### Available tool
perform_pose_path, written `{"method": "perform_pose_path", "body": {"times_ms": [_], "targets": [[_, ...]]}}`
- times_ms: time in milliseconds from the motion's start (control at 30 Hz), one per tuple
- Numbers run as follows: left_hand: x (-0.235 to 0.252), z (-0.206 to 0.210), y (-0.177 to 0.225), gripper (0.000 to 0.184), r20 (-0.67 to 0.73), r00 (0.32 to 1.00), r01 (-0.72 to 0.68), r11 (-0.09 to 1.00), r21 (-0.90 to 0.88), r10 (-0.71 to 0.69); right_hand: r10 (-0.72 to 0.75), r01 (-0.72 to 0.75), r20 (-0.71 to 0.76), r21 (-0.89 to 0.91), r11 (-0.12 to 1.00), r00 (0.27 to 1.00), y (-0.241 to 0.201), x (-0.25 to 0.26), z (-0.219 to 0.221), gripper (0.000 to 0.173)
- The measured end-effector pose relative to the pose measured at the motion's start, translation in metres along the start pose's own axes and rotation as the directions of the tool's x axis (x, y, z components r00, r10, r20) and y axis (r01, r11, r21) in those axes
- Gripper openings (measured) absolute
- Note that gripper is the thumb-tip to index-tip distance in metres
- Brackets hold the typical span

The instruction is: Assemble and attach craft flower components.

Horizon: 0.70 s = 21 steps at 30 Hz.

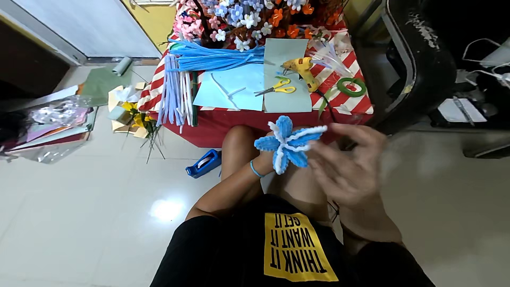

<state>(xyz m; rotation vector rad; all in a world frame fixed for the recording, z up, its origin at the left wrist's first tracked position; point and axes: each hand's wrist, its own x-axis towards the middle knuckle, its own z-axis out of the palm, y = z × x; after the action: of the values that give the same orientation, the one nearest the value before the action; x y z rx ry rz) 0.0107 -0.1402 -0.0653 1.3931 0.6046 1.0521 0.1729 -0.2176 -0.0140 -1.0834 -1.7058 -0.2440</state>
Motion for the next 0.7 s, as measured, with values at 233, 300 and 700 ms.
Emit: {"method": "perform_pose_path", "body": {"times_ms": [233, 300, 700], "targets": [[0.007, -0.030, -0.042, 0.011, 0.100, 0.983, -0.163, 0.982, 0.098, 0.154, 0.247, -0.219, -0.120, 0.211, 0.953, 0.962, 0.019, -0.006, 0.004, 0.009], [0.008, -0.031, -0.037, 0.013, 0.072, 0.995, -0.074, 0.991, 0.107, 0.067, 0.293, -0.286, 0.011, 0.250, 0.925, 0.956, 0.023, -0.009, 0.016, 0.011], [0.038, -0.065, -0.043, 0.012, 0.041, 0.980, 0.195, 0.884, -0.426, -0.196, 0.490, -0.554, 0.263, 0.462, 0.692, 0.831, 0.037, -0.043, 0.083, 0.016]]}}
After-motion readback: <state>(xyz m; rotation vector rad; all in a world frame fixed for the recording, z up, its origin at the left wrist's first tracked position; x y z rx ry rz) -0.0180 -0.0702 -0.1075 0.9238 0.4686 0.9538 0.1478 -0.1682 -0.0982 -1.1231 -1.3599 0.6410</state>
